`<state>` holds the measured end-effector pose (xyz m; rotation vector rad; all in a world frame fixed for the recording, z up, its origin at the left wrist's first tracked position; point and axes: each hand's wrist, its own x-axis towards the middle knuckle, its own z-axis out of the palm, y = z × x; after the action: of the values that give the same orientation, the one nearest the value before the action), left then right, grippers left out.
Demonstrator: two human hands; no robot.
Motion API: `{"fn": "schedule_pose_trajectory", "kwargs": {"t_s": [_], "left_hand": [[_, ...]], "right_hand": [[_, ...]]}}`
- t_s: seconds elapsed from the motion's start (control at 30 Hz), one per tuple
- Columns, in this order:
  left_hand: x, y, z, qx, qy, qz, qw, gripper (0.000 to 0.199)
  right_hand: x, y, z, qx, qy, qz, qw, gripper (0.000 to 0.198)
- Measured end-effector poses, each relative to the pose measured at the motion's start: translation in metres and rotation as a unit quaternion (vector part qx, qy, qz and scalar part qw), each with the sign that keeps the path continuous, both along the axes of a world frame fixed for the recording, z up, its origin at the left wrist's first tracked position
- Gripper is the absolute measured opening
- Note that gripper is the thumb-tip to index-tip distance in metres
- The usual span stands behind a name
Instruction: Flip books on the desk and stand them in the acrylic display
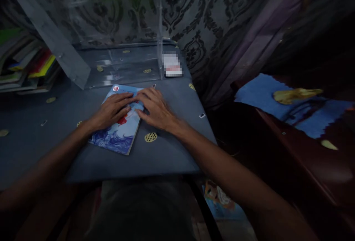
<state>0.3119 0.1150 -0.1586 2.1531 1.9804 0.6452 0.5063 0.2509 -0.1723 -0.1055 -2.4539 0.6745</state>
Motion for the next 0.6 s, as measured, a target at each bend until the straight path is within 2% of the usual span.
{"fn": "schedule_pose_trajectory", "kwargs": {"t_s": [0.1, 0.17, 0.3, 0.5, 0.53, 0.6], "left_hand": [[-0.011, 0.000, -0.003, -0.009, -0.018, -0.019, 1.000, 0.044], [-0.012, 0.000, -0.003, -0.016, -0.010, -0.021, 1.000, 0.045], [-0.010, 0.001, -0.004, -0.011, 0.004, -0.026, 1.000, 0.046], [-0.010, 0.001, -0.007, -0.013, 0.027, -0.026, 0.999, 0.048], [-0.010, 0.001, -0.006, -0.014, 0.029, -0.027, 0.999, 0.048], [-0.010, 0.000, -0.006, -0.016, 0.028, -0.029, 0.999, 0.048]], "right_hand": [[0.006, -0.022, 0.011, 0.000, -0.042, 0.181, 0.983, 0.030], [0.010, -0.032, 0.013, -0.018, -0.073, 0.233, 0.970, 0.033], [0.013, -0.040, 0.016, -0.049, -0.120, 0.284, 0.950, 0.036], [0.000, -0.044, 0.031, -0.042, -0.187, 0.322, 0.927, 0.024], [-0.002, -0.044, 0.031, -0.053, -0.194, 0.321, 0.925, 0.022], [-0.004, -0.042, 0.028, -0.115, -0.175, 0.267, 0.941, 0.013]]}}
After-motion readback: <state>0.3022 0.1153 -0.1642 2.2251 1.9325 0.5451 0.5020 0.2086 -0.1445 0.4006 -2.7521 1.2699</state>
